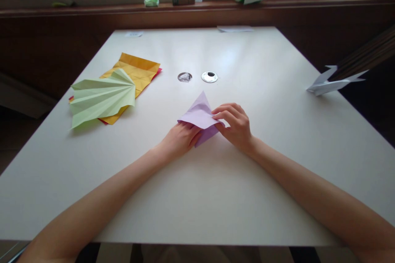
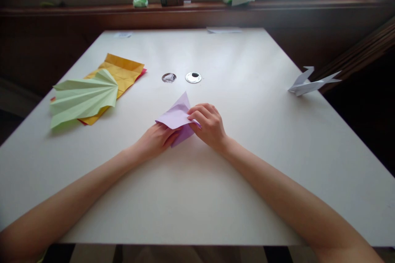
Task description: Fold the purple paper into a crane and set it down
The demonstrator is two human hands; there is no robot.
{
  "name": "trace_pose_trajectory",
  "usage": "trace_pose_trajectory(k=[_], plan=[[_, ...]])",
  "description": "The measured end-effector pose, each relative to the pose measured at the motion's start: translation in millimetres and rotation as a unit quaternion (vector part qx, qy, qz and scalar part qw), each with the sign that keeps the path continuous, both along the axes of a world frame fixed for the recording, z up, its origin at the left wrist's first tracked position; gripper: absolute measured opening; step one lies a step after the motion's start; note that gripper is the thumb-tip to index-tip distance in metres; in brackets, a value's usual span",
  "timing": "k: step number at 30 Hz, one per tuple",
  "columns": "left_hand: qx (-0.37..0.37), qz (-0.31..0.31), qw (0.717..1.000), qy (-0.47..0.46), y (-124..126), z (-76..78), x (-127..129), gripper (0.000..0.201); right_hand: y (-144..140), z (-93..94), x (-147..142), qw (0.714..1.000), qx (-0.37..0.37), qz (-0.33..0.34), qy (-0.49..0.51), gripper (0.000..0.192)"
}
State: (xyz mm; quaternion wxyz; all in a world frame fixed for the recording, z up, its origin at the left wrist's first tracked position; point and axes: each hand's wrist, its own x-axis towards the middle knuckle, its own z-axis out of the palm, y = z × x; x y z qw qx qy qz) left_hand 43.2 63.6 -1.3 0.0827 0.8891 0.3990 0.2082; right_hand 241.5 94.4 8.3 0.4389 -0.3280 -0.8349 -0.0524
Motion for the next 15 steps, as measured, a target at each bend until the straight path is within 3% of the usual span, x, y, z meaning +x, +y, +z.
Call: trace_pose_trajectory(k=[5, 11, 15], plan=[[-0.032, 0.007, 0.999, -0.008, 2.1, -0.3, -0.7, 0.044, -0.7, -0.1, -0.3, 0.999, 0.037, 0.027, -0.013, 0.012], [-0.031, 0.018, 0.998, 0.049, 1.5, 3.3, -0.6, 0.034, 2.8, 0.8, -0.6, 0.998, 0.035, 0.008, 0.057, 0.011], [-0.013, 0.013, 0.999, 0.046, 0.8, 4.2, -1.5, 0.038, 1.4, 2.4, -1.2, 0.997, 0.035, 0.012, 0.061, 0.011]])
